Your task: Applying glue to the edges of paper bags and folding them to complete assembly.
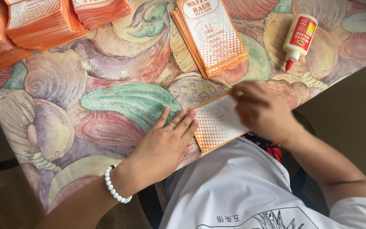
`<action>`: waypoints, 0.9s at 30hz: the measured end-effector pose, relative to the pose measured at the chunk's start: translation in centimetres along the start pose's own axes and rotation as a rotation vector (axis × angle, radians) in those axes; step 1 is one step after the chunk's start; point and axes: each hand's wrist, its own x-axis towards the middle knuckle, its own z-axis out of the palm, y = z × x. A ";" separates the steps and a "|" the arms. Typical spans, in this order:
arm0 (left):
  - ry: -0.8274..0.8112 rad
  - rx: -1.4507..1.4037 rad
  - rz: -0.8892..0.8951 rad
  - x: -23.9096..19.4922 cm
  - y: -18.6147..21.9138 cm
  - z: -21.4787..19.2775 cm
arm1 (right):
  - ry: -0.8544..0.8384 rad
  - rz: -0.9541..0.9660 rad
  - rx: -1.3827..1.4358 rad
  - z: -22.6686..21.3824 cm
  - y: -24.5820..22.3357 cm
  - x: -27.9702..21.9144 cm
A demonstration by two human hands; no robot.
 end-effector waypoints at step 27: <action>0.066 0.109 -0.004 1.1 1.6 -1.4 | -0.524 1.184 0.097 -6.1 -1.5 -8.7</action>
